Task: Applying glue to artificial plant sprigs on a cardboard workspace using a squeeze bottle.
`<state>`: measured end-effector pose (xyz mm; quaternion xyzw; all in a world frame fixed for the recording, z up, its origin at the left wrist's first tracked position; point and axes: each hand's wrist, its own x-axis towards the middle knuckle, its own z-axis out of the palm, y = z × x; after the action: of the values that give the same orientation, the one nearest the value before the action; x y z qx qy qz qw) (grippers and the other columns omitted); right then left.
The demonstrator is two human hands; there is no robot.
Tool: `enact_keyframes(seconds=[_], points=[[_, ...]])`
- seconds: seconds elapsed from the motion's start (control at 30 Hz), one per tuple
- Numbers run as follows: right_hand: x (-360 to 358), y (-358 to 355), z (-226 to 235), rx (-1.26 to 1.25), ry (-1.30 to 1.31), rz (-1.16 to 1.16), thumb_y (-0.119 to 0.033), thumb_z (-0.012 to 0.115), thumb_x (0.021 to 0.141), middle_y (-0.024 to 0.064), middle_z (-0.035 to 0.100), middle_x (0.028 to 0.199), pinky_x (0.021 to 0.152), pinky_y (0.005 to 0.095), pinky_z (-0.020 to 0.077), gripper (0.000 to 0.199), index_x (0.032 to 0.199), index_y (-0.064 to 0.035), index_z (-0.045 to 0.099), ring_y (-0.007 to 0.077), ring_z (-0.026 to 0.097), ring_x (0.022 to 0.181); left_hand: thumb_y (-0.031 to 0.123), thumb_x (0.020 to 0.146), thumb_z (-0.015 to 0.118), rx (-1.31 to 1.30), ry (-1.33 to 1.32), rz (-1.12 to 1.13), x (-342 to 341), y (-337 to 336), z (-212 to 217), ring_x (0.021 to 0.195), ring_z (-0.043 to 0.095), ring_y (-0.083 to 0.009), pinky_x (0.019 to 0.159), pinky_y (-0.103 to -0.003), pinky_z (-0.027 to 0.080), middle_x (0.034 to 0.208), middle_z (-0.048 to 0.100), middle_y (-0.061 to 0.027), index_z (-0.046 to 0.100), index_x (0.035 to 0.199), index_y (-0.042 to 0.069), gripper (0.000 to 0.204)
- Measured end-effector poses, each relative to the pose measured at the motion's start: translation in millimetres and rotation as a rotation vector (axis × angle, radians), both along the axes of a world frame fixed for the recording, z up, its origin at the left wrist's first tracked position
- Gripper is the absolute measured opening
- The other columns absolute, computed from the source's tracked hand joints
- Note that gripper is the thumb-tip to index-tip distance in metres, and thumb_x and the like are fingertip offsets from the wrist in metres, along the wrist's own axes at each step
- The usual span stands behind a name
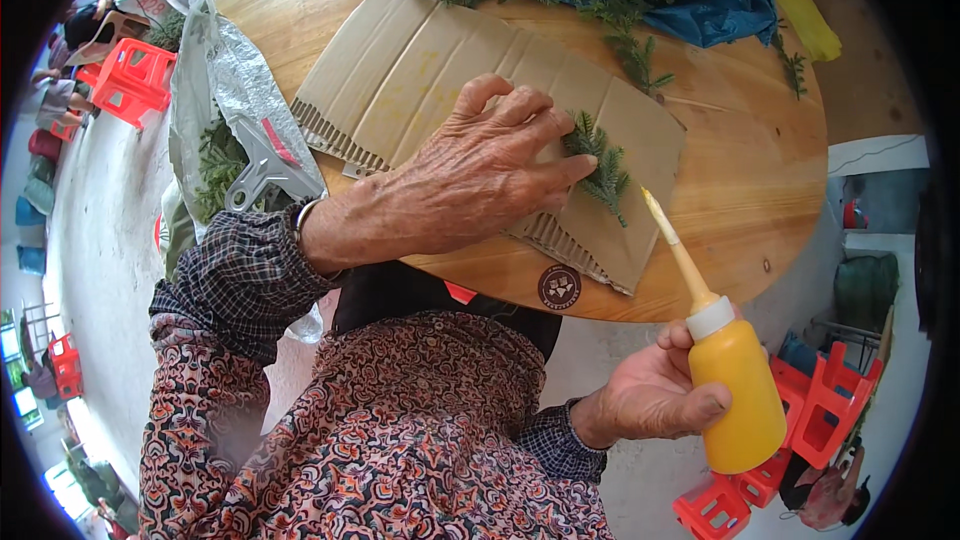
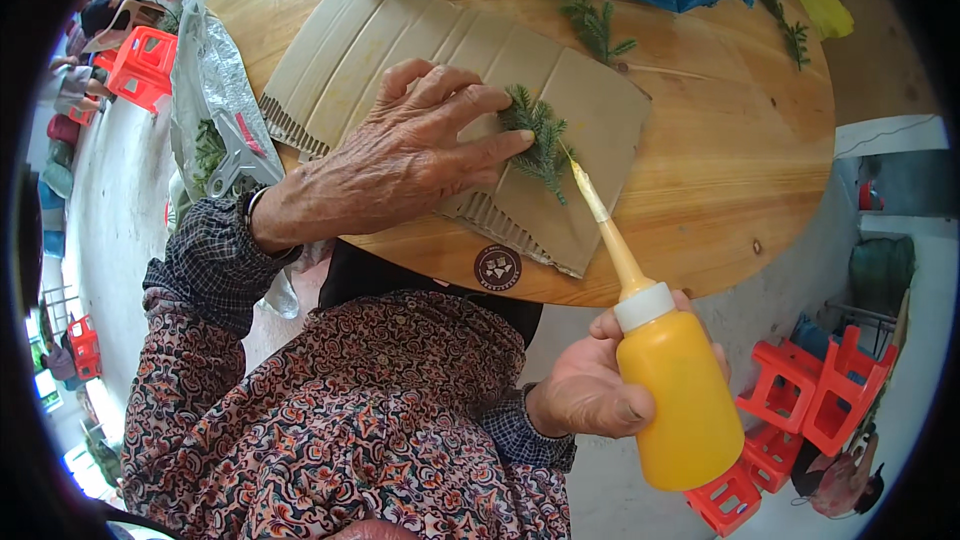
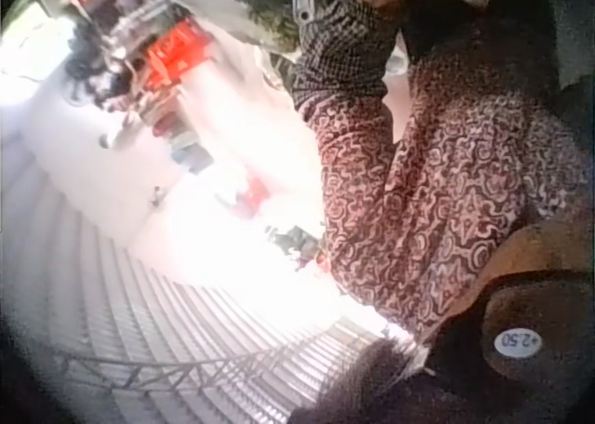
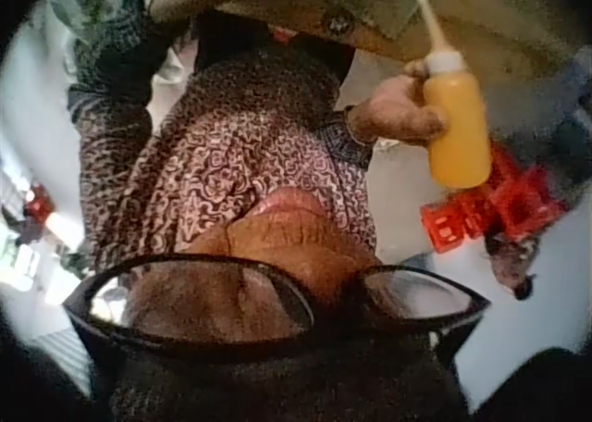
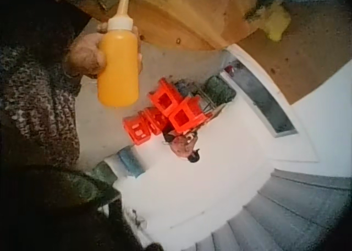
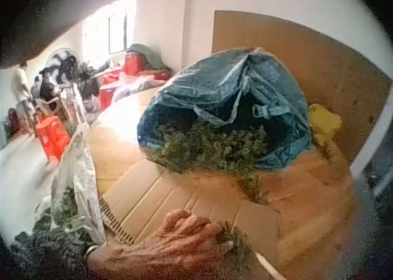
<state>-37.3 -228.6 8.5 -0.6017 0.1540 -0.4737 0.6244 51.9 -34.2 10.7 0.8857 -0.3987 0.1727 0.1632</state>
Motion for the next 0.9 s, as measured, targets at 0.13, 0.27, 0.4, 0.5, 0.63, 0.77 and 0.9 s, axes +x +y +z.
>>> enact_keyframes(seconds=[0.13, 0.27, 0.4, 0.5, 0.63, 0.77, 0.9], points=[[-4, -5, 0, 0.031, 0.012, 0.016, -0.071, 0.054, 0.075, 0.0173, 0.056, 0.107, 0.044, 0.0188, 0.0354, 0.08, 0.127, -0.0125, 0.036, 0.0194, 0.052, 0.074, 0.024, 0.083, 0.057, 0.015, -0.054, 0.017, 2, -6, 2, 0.106, 0.044, -0.0254, 0.096, -0.039, 0.027, 0.106, 0.048, -0.0113, 0.059, 0.107, 0.008, 0.029], [-7, -6, -1, 0.058, 0.036, 0.033, -0.071, 0.055, 0.074, 0.0173, 0.056, 0.107, 0.044, 0.0187, 0.0351, 0.082, 0.128, -0.0125, 0.036, 0.019, 0.052, 0.074, 0.022, 0.082, 0.059, 0.017, 0.144, -0.046, 1, -7, 4, 0.099, 0.044, -0.0258, 0.09, -0.037, 0.034, 0.102, 0.046, -0.0113, 0.058, 0.106, 0.005, 0.029], [-8, -8, -3, 0.074, 0.028, 0.042, -0.069, 0.056, 0.075, 0.0177, 0.056, 0.107, 0.044, 0.0188, 0.0353, 0.081, 0.128, -0.0124, 0.036, 0.0188, 0.052, 0.072, 0.021, 0.081, 0.062, 0.005, 0.227, -0.041, -8, -9, 8, 0.096, 0.045, -0.0253, 0.085, -0.035, 0.039, 0.104, 0.044, -0.0113, 0.056, 0.11, 0.002, 0.035], [-7, -8, -6, 0.082, 0.011, 0.048, -0.067, 0.056, 0.075, 0.0182, 0.056, 0.108, 0.044, 0.0189, 0.0357, 0.079, 0.129, -0.0123, 0.036, 0.0187, 0.052, 0.071, 0.022, 0.081, 0.065, -0.007, 0.241, -0.012, -13, -10, 9, 0.095, 0.046, -0.0247, 0.082, -0.033, 0.042, 0.107, 0.044, -0.0114, 0.055, 0.116, 0.0, 0.042], [-4, -3, -8, 0.105, 0.051, 0.188, -0.055, 0.056, 0.08, 0.0199, 0.056, 0.107, 0.047, 0.0205, 0.038, 0.069, 0.129, -0.0119, 0.035, 0.0186, 0.051, 0.066, 0.022, 0.081, 0.065, -0.062, 0.216, 0.01, -12, -10, 5, 0.095, 0.045, -0.0257, 0.084, -0.034, 0.041, 0.108, 0.044, -0.0115, 0.056, 0.114, 0.0, 0.041], [4, 5, -10, 0.152, 0.061, 0.254, -0.046, 0.055, 0.081, 0.0208, 0.055, 0.107, 0.049, 0.0222, 0.0399, 0.062, 0.129, -0.0114, 0.035, 0.0184, 0.051, 0.064, 0.023, 0.081, 0.065, -0.077, 0.207, -0.026, -11, -7, 3, 0.095, 0.045, -0.0255, 0.084, -0.034, 0.042, 0.108, 0.044, -0.0114, 0.057, 0.114, -0.001, 0.041], [9, 11, -12, 0.149, 0.06, 0.27, -0.04, 0.055, 0.081, 0.0214, 0.055, 0.106, 0.051, 0.0235, 0.0412, 0.059, 0.128, -0.0108, 0.035, 0.0182, 0.05, 0.063, 0.023, 0.081, 0.065, -0.097, 0.21, -0.049, -9, -5, 1, 0.094, 0.046, -0.0254, 0.084, -0.034, 0.042, 0.108, 0.044, -0.0114, 0.057, 0.113, -0.001, 0.041]])
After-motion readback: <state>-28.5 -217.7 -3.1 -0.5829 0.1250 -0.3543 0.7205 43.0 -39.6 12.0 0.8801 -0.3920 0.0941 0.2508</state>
